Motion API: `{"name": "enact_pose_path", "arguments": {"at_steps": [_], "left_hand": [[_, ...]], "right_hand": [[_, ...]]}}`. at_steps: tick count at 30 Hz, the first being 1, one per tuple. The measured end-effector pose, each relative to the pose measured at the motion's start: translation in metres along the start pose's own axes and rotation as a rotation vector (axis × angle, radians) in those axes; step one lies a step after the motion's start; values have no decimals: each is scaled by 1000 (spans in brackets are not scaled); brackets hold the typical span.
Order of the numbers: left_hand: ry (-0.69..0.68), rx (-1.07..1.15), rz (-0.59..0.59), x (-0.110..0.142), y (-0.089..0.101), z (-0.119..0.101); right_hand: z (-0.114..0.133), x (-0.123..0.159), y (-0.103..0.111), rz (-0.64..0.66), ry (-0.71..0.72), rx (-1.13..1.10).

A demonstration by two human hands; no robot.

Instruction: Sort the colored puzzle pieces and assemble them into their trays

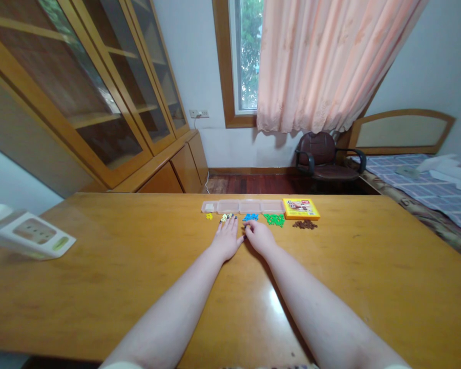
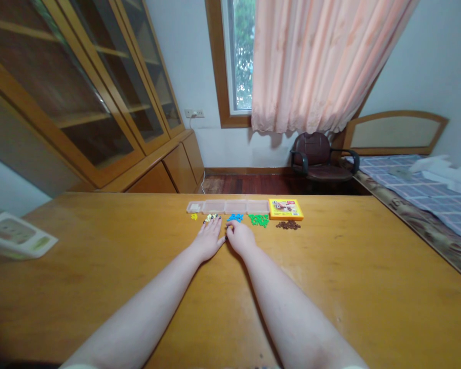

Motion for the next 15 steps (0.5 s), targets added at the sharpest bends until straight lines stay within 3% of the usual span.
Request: {"name": "enact_pose_path", "arguments": {"at_steps": [6, 15], "left_hand": [[216, -78, 88, 22, -5, 27], [185, -45, 9, 8, 0, 37]], "right_hand": [[0, 0, 0, 0, -9, 15], [0, 0, 0, 4, 3, 5]]}}
Point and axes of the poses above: each hand's wrist, its own x-axis away from the middle knuckle, its own y-axis out of the back of the hand, z = x × y, the point moved 8 cm from there along -x, towards the middle knuckle, and after that the axes turned 12 degrees about -z, right-handed, at the moved point
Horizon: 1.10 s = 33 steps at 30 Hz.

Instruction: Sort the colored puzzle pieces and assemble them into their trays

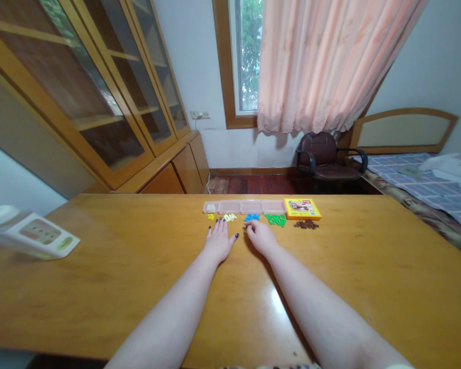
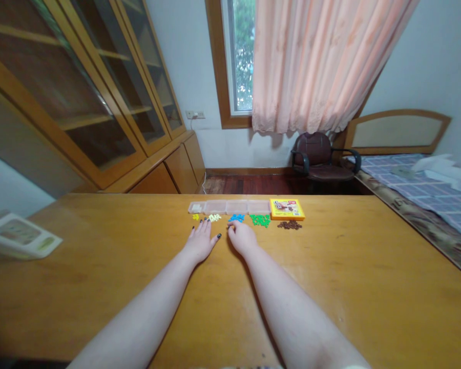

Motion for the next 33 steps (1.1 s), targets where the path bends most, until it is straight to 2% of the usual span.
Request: {"name": "enact_pose_path", "arguments": {"at_steps": [5, 8, 12, 20, 24, 28, 31, 33], "left_hand": [[-59, 4, -55, 6, 1, -10], [-111, 19, -44, 10, -3, -22], [-109, 41, -41, 10, -6, -25], [-140, 156, -212, 3, 17, -19], [-121, 233, -249, 4, 28, -18], [-56, 263, -287, -6, 37, -3], [30, 182, -378, -26, 46, 23], [7, 118, -405, -41, 47, 38]], "right_hand": [[-2, 0, -1, -3, -8, -7], [-2, 0, 0, -12, -4, -3], [-2, 1, 0, -6, -10, 8], [-2, 0, -1, -21, 18, -17], [-4, 1, 0, -26, 17, -41], [-7, 0, 2, -50, 17, -95], [-10, -2, 2, -76, 15, -172], [-12, -3, 2, -89, 17, -216]]}}
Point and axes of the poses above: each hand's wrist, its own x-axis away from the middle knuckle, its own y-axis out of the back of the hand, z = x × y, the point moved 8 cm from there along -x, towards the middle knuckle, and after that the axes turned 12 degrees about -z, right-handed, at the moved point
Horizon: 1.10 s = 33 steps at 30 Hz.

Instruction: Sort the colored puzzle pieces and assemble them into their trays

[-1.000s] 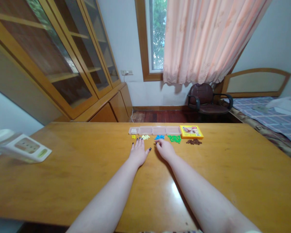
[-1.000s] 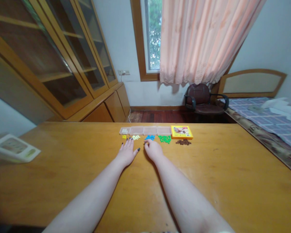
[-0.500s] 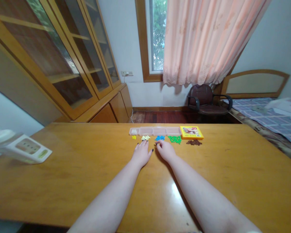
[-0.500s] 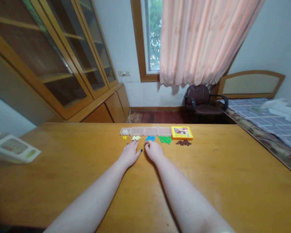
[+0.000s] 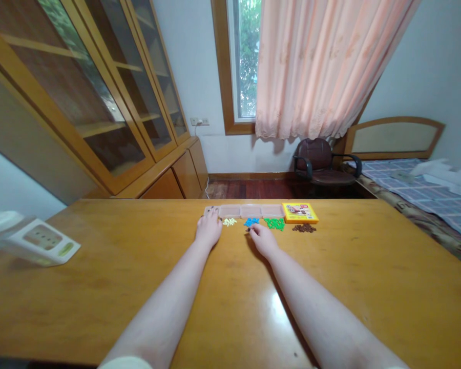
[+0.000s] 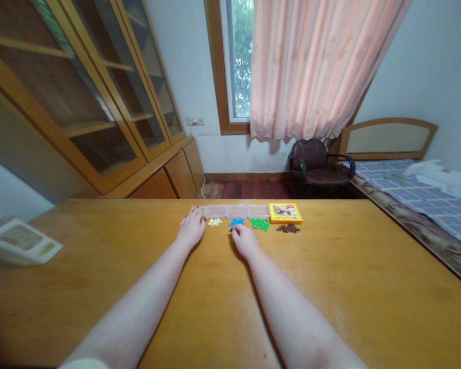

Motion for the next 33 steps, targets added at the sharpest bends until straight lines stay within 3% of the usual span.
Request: {"name": "enact_pose_path", "arguments": {"at_steps": [4, 6, 10, 13, 16, 20, 23, 26, 31, 33], "left_hand": [[-115, -67, 153, -14, -21, 32], [-95, -97, 184, -13, -23, 55], [18, -160, 168, 6, -8, 99], [44, -214, 147, 36, 11, 106], [20, -238, 162, 77, 27, 80], [-108, -166, 185, 129, 38, 13], [-230, -57, 226, 145, 38, -36], [-309, 36, 261, 130, 32, -72], [-376, 206, 251, 80, 11, -119], [-363, 262, 233, 67, 3, -127]], "right_hand": [[-2, 0, -1, -6, 10, -30], [-2, 0, -1, 1, 11, -39], [-2, 1, -3, 20, -2, -68], [-2, -1, -4, 16, -5, -86], [-4, -4, -5, 43, -48, -158], [-6, -6, -5, 161, -189, -345], [-5, -1, 0, 275, -221, -406], [-14, 8, 12, 321, -215, -375], [-36, 11, 71, -117, -43, -155], [-39, 13, 79, -160, 6, -67]]}}
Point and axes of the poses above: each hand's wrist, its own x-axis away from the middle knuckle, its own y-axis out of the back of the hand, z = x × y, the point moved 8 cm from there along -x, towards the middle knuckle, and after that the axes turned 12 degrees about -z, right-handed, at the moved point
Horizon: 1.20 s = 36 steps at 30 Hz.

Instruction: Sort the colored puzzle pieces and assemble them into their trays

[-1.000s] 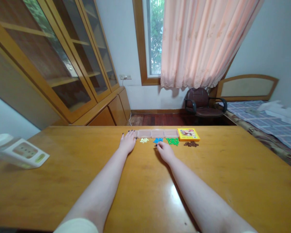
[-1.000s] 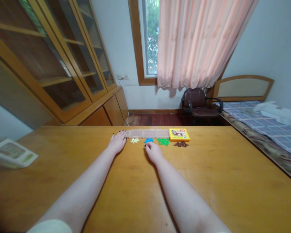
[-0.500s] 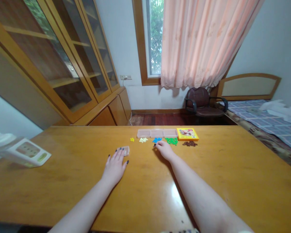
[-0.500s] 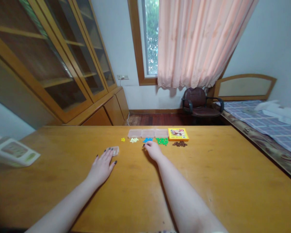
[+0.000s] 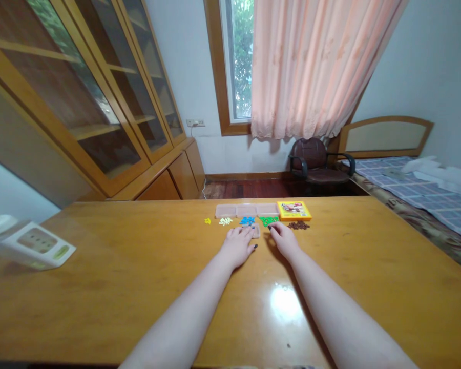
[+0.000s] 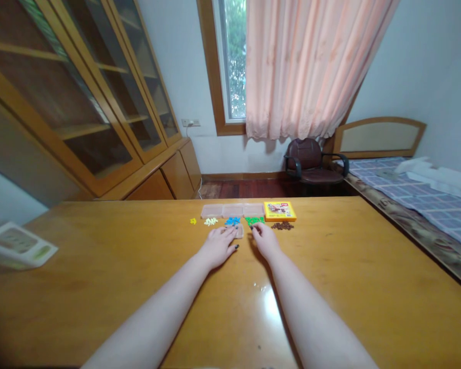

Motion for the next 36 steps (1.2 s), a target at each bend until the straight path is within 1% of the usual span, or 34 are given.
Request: {"name": "enact_pose_path", "arguments": {"at_steps": [2, 4, 5, 7, 9, 11, 13, 16, 19, 21, 23, 27, 30, 33, 36], "left_hand": [[38, 40, -86, -7, 1, 7], [99, 49, -171, -7, 4, 19], [131, 46, -194, -6, 5, 26], [170, 43, -189, -3, 4, 38], [165, 55, -141, -3, 0, 41], [127, 79, -101, -4, -4, 38], [91, 104, -100, -5, -4, 32], [84, 126, -126, -5, -1, 27], [92, 169, -113, -5, -1, 27], [99, 257, -102, -6, -1, 28], [113, 383, -116, -7, -2, 30], [161, 614, -214, -10, -4, 38], [277, 865, -261, -10, -12, 44], [401, 1116, -239, -8, -25, 44], [470, 1225, -215, -8, -33, 43]], "right_hand": [[4, 0, -2, 5, 70, 63], [11, 1, -10, 33, 145, 107], [16, 2, -15, 55, 194, 126], [24, 5, -24, 100, 289, 180], [29, 8, -29, 141, 343, 247], [31, 11, -32, 184, 363, 297], [32, 13, -33, 221, 374, 307], [36, 13, -31, 216, 382, 274], [37, 12, -29, 200, 399, 248], [37, 13, -30, 210, 417, 239], [37, 14, -32, 226, 429, 228], [36, 16, -33, 254, 407, 176], [38, 18, -34, 276, 378, 118], [41, 20, -33, 261, 365, 65], [46, 22, -33, 243, 375, 53]]}}
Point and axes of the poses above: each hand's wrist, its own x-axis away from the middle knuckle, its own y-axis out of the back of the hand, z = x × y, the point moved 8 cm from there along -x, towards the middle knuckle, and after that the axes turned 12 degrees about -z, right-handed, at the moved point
